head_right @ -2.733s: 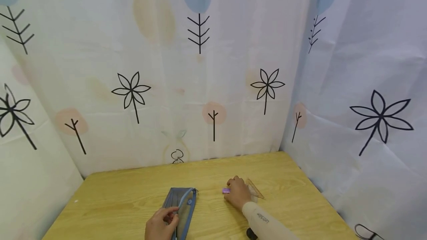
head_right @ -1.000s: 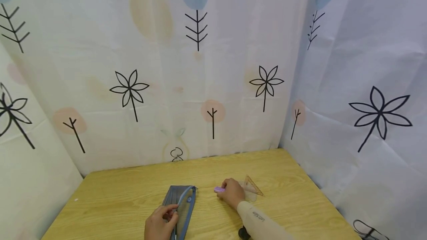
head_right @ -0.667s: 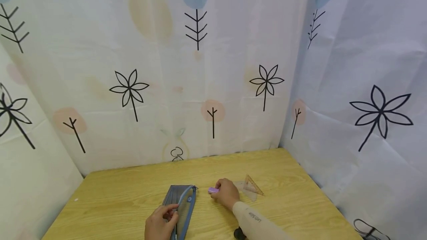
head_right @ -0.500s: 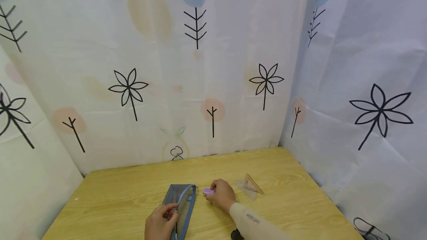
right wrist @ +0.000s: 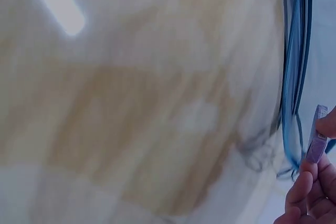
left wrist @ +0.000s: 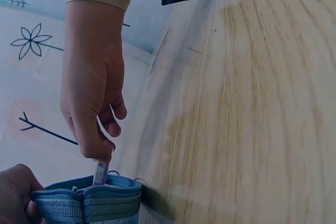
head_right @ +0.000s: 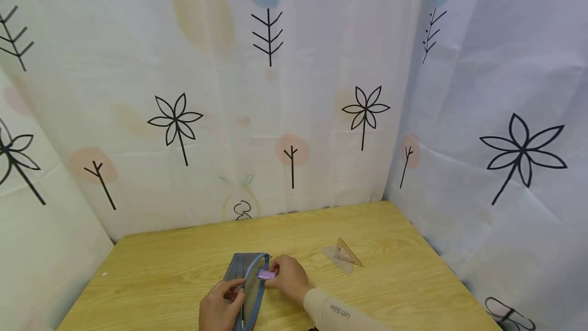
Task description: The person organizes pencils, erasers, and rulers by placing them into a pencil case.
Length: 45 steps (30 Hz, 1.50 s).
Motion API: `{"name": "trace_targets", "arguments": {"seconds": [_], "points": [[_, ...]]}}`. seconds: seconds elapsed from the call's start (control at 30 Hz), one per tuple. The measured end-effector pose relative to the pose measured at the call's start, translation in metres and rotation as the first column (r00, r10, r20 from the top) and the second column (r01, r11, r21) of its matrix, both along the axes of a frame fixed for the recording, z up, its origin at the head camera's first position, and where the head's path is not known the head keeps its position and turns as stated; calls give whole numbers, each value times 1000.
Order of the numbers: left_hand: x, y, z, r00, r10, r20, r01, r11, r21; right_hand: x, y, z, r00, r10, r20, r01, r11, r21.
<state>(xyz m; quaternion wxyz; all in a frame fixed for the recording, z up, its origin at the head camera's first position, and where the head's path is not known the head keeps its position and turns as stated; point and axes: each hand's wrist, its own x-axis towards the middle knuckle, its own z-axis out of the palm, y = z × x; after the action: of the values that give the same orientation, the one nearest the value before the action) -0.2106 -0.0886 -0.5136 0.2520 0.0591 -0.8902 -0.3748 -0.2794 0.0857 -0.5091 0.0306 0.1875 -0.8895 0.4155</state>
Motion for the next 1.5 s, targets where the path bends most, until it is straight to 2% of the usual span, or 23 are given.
{"name": "trace_targets", "arguments": {"seconds": [0.2,0.47,0.67,1.07,1.3,1.5], "points": [[0,-1,1,1000,-6,-4,6,1000,6,12,-13,-3,998,58,32,-57,998,-35],[1,-2,2,1000,-15,1,15,1000,8,22,-24,-13,996,88,18,-87,996,-28],[1,-2,3,1000,-24,5,24,1000,13,31,-30,-15,992,116,50,-113,992,-54],[1,-2,1,999,-33,-21,33,999,-13,40,-39,-11,987,139,79,-133,989,-72],[4,-2,3,999,-44,13,44,999,3,44,-42,-9,981,151,120,-142,986,-85],[3,-2,3,999,-47,10,47,999,-3,43,-42,-11,978,163,131,-151,984,-99]]}}
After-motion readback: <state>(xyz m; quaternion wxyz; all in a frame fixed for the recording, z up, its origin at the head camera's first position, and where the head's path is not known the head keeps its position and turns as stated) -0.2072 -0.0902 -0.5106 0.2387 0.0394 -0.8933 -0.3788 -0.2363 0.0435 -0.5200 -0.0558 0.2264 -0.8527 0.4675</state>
